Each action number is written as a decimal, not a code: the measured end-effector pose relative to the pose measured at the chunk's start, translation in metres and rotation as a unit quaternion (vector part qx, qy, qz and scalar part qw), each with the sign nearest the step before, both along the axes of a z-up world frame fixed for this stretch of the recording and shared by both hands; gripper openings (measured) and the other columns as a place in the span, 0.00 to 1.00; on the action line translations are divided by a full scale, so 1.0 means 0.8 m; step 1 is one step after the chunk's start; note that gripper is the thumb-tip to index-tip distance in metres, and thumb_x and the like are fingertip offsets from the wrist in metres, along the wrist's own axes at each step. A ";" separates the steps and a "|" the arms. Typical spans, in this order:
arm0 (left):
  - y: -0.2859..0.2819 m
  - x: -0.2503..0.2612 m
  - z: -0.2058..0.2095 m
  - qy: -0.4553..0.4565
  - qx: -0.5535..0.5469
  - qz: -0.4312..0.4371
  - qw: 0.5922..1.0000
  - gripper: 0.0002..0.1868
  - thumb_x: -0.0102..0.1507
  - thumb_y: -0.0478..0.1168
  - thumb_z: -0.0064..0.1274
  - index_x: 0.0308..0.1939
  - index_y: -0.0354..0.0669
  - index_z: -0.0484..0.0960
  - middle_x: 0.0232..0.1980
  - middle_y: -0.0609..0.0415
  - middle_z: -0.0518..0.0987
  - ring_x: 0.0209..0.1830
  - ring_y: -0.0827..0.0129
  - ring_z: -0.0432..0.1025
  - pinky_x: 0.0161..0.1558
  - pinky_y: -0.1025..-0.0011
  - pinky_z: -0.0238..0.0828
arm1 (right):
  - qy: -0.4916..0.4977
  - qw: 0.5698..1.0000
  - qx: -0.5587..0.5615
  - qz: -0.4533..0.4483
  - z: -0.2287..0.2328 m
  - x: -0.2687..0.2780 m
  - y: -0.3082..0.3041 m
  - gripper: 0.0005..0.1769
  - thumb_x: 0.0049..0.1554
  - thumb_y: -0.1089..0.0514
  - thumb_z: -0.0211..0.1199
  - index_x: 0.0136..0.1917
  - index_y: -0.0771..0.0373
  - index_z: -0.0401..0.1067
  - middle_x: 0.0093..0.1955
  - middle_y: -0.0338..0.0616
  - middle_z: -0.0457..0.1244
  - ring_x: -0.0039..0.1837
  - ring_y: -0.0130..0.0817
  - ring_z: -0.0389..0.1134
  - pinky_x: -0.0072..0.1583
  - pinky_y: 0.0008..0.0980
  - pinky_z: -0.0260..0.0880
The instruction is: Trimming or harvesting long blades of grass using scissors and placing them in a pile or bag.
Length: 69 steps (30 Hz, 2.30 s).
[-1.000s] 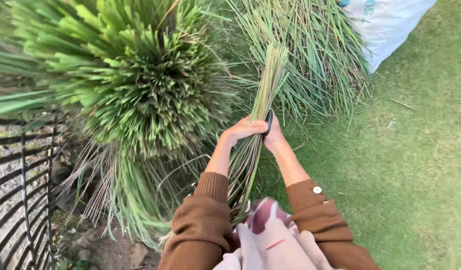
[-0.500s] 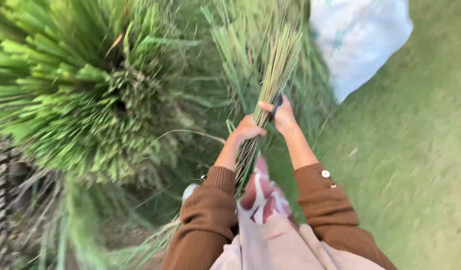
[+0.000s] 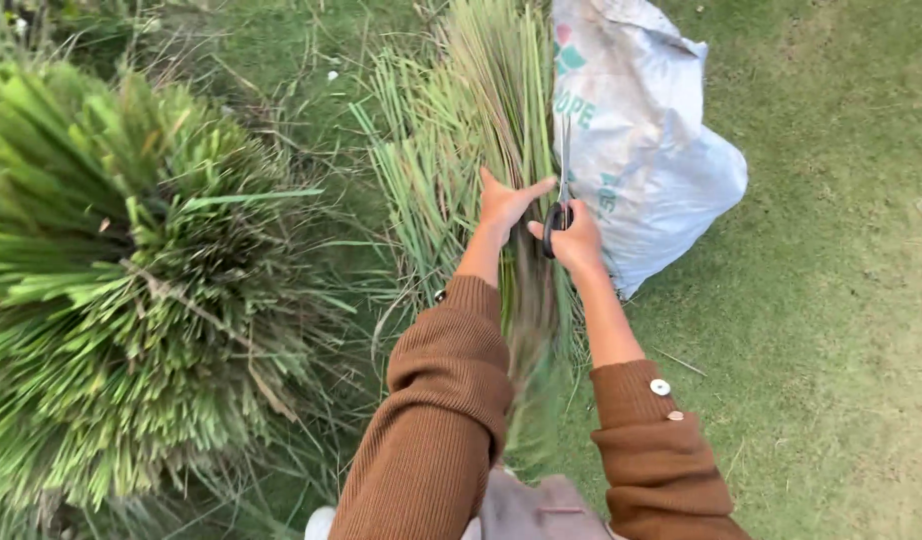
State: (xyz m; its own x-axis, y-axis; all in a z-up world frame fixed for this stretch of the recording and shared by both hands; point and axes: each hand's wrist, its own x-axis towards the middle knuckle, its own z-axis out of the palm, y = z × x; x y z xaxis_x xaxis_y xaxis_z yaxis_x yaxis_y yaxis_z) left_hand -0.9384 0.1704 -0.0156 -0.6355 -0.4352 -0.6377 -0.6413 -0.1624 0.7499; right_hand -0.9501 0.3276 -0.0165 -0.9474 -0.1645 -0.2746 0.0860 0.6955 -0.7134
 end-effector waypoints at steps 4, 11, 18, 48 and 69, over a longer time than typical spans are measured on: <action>0.011 -0.054 -0.027 -0.052 0.012 -0.041 0.998 0.77 0.49 0.77 0.57 0.81 0.37 0.28 0.82 0.35 0.36 0.83 0.47 0.33 0.77 0.41 0.24 | 0.009 0.998 0.054 -0.034 -0.041 -0.026 0.009 0.40 0.38 0.45 0.84 0.57 0.61 0.67 0.49 0.48 0.68 0.51 0.44 0.70 0.55 0.43 0.68; 0.015 -0.002 -0.076 -0.025 0.219 -0.041 0.975 0.66 0.53 0.83 0.35 0.82 0.49 0.31 0.85 0.48 0.26 0.84 0.53 0.23 0.76 0.40 0.26 | 0.043 0.995 0.064 -0.067 -0.084 -0.008 0.026 0.39 0.36 0.47 0.83 0.55 0.60 0.68 0.45 0.46 0.69 0.48 0.44 0.71 0.53 0.41 0.69; 0.006 0.141 -0.126 0.027 0.263 0.022 0.964 0.41 0.65 0.65 0.49 0.75 0.45 0.64 0.74 0.42 0.63 0.69 0.52 0.59 0.63 0.53 0.60 | -0.049 0.998 0.019 -0.036 -0.007 0.090 -0.020 0.25 0.44 0.48 0.79 0.47 0.62 0.72 0.38 0.42 0.66 0.41 0.37 0.67 0.47 0.35 0.66; -0.309 1.503 0.003 0.103 0.116 0.431 0.889 0.14 0.66 0.46 0.53 0.54 0.46 0.79 0.45 0.52 0.82 0.32 0.72 0.76 0.34 0.74 0.73 | -0.522 0.781 -0.082 0.334 0.136 1.262 -0.413 0.28 0.59 0.38 0.62 0.61 0.62 0.71 0.33 0.38 0.64 0.32 0.26 0.65 0.34 0.27 0.63; -0.617 1.611 -0.102 0.089 -0.076 0.407 0.906 0.14 0.59 0.38 0.61 0.48 0.38 0.82 0.41 0.50 0.83 0.33 0.68 0.77 0.38 0.69 0.74 | -0.517 0.800 -0.012 0.305 -0.012 1.391 -0.712 0.22 0.55 0.37 0.66 0.51 0.56 0.73 0.30 0.34 0.61 0.31 0.26 0.63 0.33 0.27 0.63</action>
